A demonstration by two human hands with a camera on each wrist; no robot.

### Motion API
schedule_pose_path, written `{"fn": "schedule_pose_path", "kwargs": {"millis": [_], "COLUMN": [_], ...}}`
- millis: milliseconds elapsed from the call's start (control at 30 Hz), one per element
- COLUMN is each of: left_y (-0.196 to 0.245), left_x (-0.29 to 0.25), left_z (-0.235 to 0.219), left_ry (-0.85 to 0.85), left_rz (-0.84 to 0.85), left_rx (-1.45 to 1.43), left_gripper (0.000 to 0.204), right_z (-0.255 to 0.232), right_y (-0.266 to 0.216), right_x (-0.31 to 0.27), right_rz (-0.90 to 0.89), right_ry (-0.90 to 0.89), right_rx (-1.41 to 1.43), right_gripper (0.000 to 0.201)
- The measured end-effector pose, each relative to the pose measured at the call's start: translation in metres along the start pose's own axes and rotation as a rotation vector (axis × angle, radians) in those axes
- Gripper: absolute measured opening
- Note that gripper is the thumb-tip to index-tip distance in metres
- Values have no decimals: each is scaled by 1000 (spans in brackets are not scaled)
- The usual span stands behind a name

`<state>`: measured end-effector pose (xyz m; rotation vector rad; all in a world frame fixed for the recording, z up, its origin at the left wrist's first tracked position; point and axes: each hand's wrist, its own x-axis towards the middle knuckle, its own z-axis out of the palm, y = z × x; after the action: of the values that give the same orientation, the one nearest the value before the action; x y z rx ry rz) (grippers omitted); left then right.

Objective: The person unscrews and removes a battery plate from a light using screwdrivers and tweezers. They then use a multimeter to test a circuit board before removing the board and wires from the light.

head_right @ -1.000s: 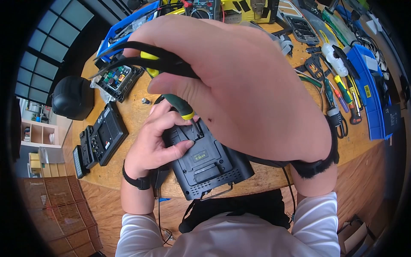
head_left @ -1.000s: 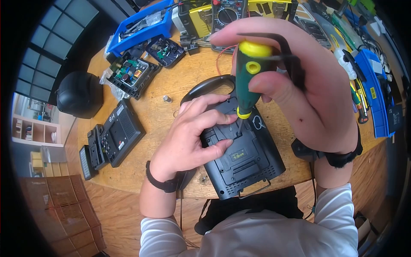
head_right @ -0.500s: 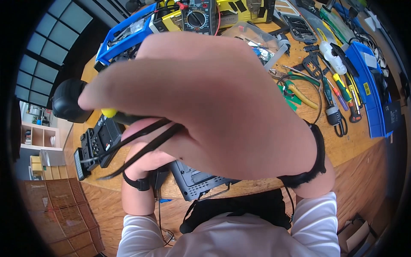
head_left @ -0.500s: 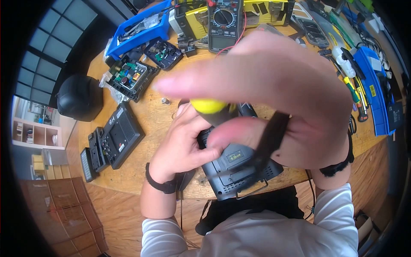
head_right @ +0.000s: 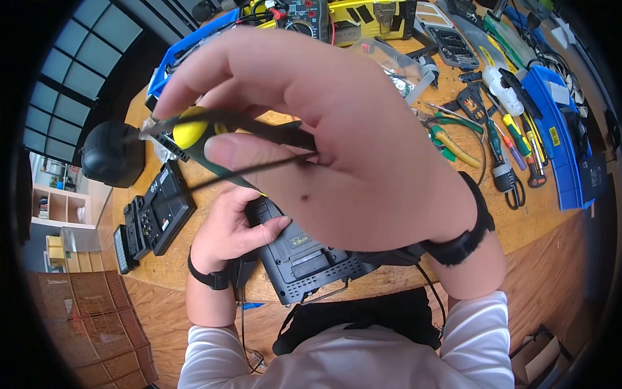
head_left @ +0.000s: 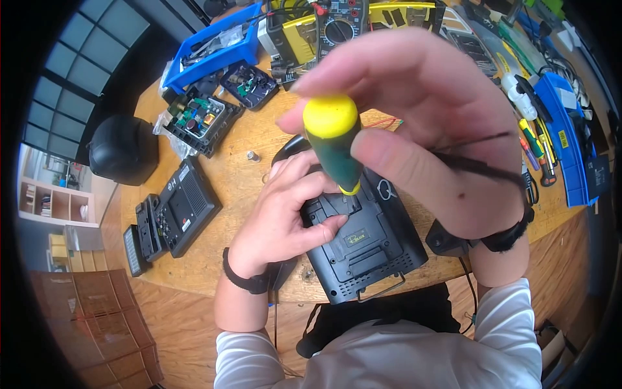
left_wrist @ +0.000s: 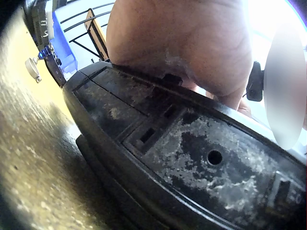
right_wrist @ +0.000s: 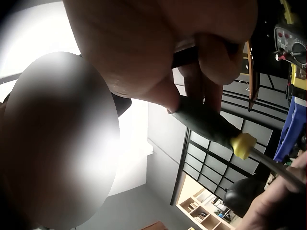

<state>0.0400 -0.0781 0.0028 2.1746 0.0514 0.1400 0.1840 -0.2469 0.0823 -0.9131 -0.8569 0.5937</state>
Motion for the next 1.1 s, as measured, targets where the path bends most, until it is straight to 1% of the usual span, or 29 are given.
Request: {"fn": "schedule_pose_path", "kwargs": {"millis": [33, 67, 100, 133, 200, 233, 300, 333, 400, 433, 467, 500, 533, 567, 600, 633, 667, 700, 733, 800, 833, 867, 900, 933, 967, 1000, 1033, 1067, 1100], "left_y": [-5, -4, -2, -1, 0, 0, -2, -2, -3, -3, -3, -2, -1, -2, -3, -4, -4, -4, -4, -2, 0, 1, 0, -3, -5, -4, -4, -3, -4], "left_x": [1, 0, -2, -2, -1, 0, -1, -1, 0, 0, -1, -4, -5, -4, -2, 0, 2, 2, 2, 1, -2, -4, -3, -2, -1, 0, 2, 3, 3], "left_z": [1, 1, 2, 2, 4, 4, 1, 0, 0, 0, 2, 4, 6, 4, 2, -1, -2, -2, -2, -1, 1, 3, 2, 2, 1, 0, 0, 0, 0], "left_ry": [13, 12, 11, 10, 24, 39, 20, 0, 1, 1, 0, 25, 50, 50, 39, 30, 20, 22, 14, 7, -4, -15, -15, -3, 9, 10, 18, 27, 27], "left_rz": [60, 61, 14, -33, -13, 7, 23, 39, 46, 53, 54, 1, -51, -52, 11, 73, 136, 136, 121, 105, 5, -95, -95, -30, 36, 35, 77, 118, 119], "left_rx": [25, 26, -20, -67, -62, -58, -18, 21, -3, -27, -26, -71, -116, -116, -43, 30, 104, 104, 86, 69, -24, -117, -117, -55, 6, 6, 22, 37, 37], "left_gripper": [40, 40, 41, 42, 42, 43, 44, 45, 45, 45, 45, 44, 44, 44, 44, 44, 44, 44, 42, 41, 39, 37, 37, 38, 38, 38, 38, 38, 38], "right_z": [-5, -14, -20, -22, -23, -22, -17, -16, -15, -17, -20, -22, -22, -20, -20, -20, -20, -19, -18, -14, -15, -16, -17, -17, -18, -18, -16, -11, -9], "right_y": [3, 9, 14, 18, 24, 24, 23, 25, 28, 23, 13, 8, 13, 23, 29, 31, 33, 33, 32, 27, 28, 30, 32, 34, 35, 35, 33, 28, 25], "right_x": [3, 9, 14, 16, 20, 19, 15, 14, 14, 14, 14, 15, 16, 17, 17, 17, 17, 16, 16, 15, 16, 19, 19, 19, 19, 18, 17, 15, 13], "right_rz": [-1, -156, -311, -311, -480, -480, -327, -328, -267, -268, -272, -275, -275, -313, -349, -349, -294, -239, -239, -265, -266, -352, -438, -438, -389, -340, -340, -207, -74], "right_ry": [0, -159, -317, -316, -363, -363, -289, -290, -310, -310, -371, -431, -431, -367, -303, -304, -286, -266, -267, -297, -296, -313, -328, -328, -313, -297, -298, -252, -205], "right_rx": [-1, -116, -232, -232, -344, -344, -174, -175, -31, -32, -185, -338, -338, -266, -193, -193, -97, -1, -1, -128, -127, -205, -283, -283, -189, -96, -96, 27, 149], "right_gripper": [40, 38, 36, 36, 32, 32, 37, 37, 37, 37, 36, 35, 35, 36, 37, 37, 40, 42, 42, 40, 40, 39, 37, 37, 40, 43, 43, 45, 47]}}
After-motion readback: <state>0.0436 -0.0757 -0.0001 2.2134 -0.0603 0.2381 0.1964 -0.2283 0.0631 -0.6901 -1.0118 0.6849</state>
